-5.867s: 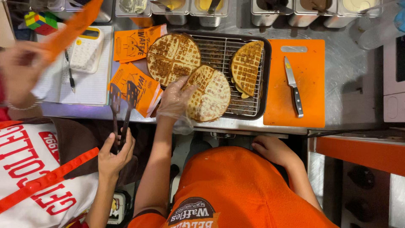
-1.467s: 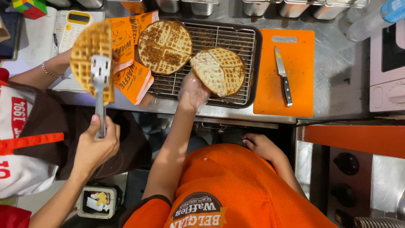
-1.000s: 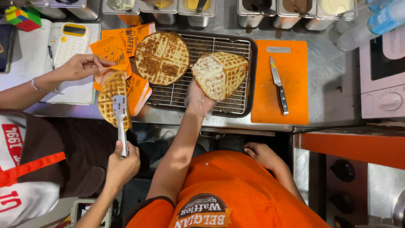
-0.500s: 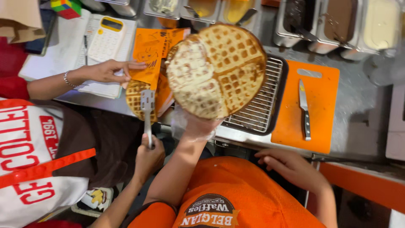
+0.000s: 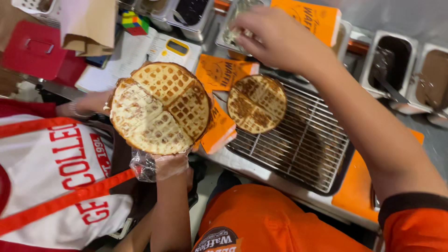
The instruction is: The person assembles waffles by spreading chocolate and fruit toppings, placing sliced bananas, and adding marshmallows. They use a knife and tongs to handle the waffles and toppings on a metal rack in a commercial kitchen.
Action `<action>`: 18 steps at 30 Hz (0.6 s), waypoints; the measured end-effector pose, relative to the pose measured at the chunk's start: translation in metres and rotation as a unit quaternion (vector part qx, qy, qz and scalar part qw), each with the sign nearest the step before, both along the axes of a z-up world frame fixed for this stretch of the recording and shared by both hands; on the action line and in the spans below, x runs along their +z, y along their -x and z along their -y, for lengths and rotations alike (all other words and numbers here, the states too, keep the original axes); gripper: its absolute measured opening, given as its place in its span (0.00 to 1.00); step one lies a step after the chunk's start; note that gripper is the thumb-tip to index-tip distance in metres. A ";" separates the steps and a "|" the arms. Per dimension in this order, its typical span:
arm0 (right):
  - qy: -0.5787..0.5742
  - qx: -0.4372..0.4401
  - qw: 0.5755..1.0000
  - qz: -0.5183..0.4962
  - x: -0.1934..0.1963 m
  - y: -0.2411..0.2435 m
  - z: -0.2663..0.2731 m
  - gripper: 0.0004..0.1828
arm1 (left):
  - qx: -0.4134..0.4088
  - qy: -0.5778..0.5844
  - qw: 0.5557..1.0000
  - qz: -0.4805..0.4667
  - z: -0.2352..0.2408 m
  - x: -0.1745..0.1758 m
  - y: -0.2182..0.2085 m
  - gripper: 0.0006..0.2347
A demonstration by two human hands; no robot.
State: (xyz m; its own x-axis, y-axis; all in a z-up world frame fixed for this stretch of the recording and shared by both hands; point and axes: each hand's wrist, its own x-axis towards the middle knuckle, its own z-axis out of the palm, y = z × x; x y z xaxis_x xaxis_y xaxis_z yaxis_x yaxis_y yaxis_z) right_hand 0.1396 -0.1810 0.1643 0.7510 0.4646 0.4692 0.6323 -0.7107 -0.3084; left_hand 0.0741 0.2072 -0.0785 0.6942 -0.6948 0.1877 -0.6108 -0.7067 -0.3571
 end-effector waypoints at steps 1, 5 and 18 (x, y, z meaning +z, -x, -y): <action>-0.006 0.015 0.999 0.046 -0.007 -0.035 -0.016 0.09 | 0.025 0.146 0.989 -0.024 -0.003 0.011 -0.022 0.10; 0.105 0.007 0.989 0.104 -0.046 -0.145 -0.082 0.11 | -0.016 0.367 0.929 0.047 -0.052 0.111 -0.163 0.11; 0.460 -0.068 0.884 0.041 -0.122 -0.253 -0.084 0.04 | -0.211 0.206 0.952 -0.083 -0.192 0.171 -0.390 0.08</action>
State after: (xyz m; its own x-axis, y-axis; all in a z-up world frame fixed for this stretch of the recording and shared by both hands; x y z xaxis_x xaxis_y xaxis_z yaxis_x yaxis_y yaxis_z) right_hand 0.3930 -0.0968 0.0428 0.8105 0.5857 -0.0046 0.5146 -0.7084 0.4832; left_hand 0.4637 0.3992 0.0926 0.4134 -0.8093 0.4174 -0.8951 -0.4454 0.0230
